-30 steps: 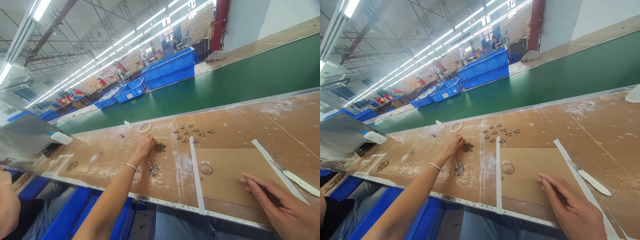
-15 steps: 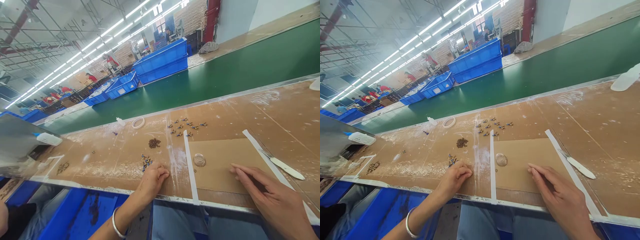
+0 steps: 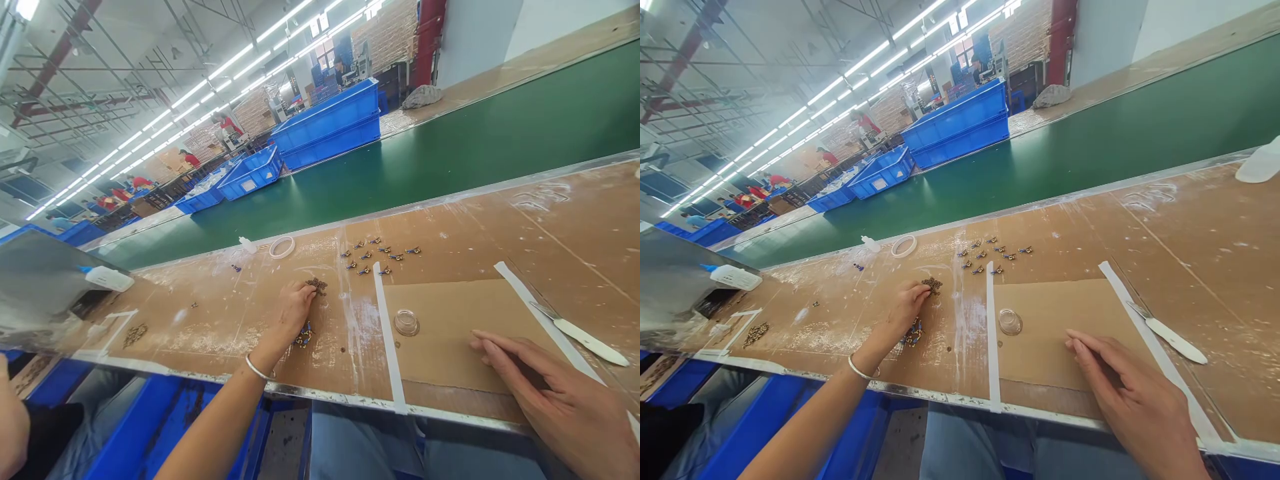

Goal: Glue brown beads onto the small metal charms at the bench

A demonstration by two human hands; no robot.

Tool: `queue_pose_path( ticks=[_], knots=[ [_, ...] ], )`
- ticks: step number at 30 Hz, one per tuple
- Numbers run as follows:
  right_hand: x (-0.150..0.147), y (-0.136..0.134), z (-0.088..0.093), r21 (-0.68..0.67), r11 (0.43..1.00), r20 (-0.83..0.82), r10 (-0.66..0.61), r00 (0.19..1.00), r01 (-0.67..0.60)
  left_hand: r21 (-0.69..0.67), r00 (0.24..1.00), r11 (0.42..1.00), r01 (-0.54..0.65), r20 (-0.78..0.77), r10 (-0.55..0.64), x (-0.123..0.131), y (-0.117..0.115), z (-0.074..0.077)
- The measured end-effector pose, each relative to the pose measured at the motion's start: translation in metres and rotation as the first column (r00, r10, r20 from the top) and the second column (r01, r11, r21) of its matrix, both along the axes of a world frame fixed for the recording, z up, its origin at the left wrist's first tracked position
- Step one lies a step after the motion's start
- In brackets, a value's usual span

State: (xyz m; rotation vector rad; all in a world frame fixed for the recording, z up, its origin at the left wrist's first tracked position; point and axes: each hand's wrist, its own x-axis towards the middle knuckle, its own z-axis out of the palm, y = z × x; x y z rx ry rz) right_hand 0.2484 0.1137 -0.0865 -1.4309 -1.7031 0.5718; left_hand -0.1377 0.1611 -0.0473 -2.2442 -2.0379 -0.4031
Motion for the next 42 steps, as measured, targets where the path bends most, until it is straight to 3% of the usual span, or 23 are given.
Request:
queue_pose_path(
  ticks=[8,12,14,17,20,23,28,35,42],
  knots=[
    [-0.004,0.000,0.007,-0.046,0.999,-0.003,-0.027,1.000,0.027,0.037,0.991,0.995,0.092,-0.105,-0.088,0.006,0.002,0.008],
    [-0.004,-0.001,0.011,-0.039,0.999,-0.007,-0.033,0.999,0.033,0.072,0.980,0.980,0.183,-0.096,-0.176,0.013,-0.016,0.014],
    [-0.006,-0.001,0.013,-0.033,0.999,-0.011,-0.032,0.999,0.032,0.084,0.948,0.946,0.314,-0.081,-0.307,0.018,-0.034,0.016],
    [-0.008,-0.001,0.011,-0.011,0.999,-0.009,-0.040,0.999,0.040,0.073,0.850,0.847,0.526,-0.063,-0.522,0.024,-0.063,0.018],
    [-0.009,-0.001,0.009,0.024,0.999,-0.001,-0.042,0.999,0.042,0.019,0.777,0.778,0.628,-0.053,-0.627,0.026,-0.080,0.022],
    [-0.008,-0.001,0.007,0.038,0.998,0.012,-0.042,0.999,0.041,-0.012,0.734,0.735,0.678,-0.043,-0.678,0.024,-0.081,0.026],
    [-0.006,-0.001,0.007,-0.005,0.999,0.038,-0.038,0.999,0.038,-0.039,0.736,0.736,0.676,-0.024,-0.677,0.017,-0.081,0.028],
    [-0.005,-0.003,0.008,0.029,0.999,0.091,-0.041,0.995,0.038,0.094,0.900,0.895,0.436,-0.056,-0.432,0.020,-0.110,0.009],
    [-0.006,-0.001,0.013,0.162,0.987,0.134,-0.040,0.990,0.018,0.096,0.909,0.904,0.416,-0.028,-0.416,0.023,-0.112,0.000]
  ],
)
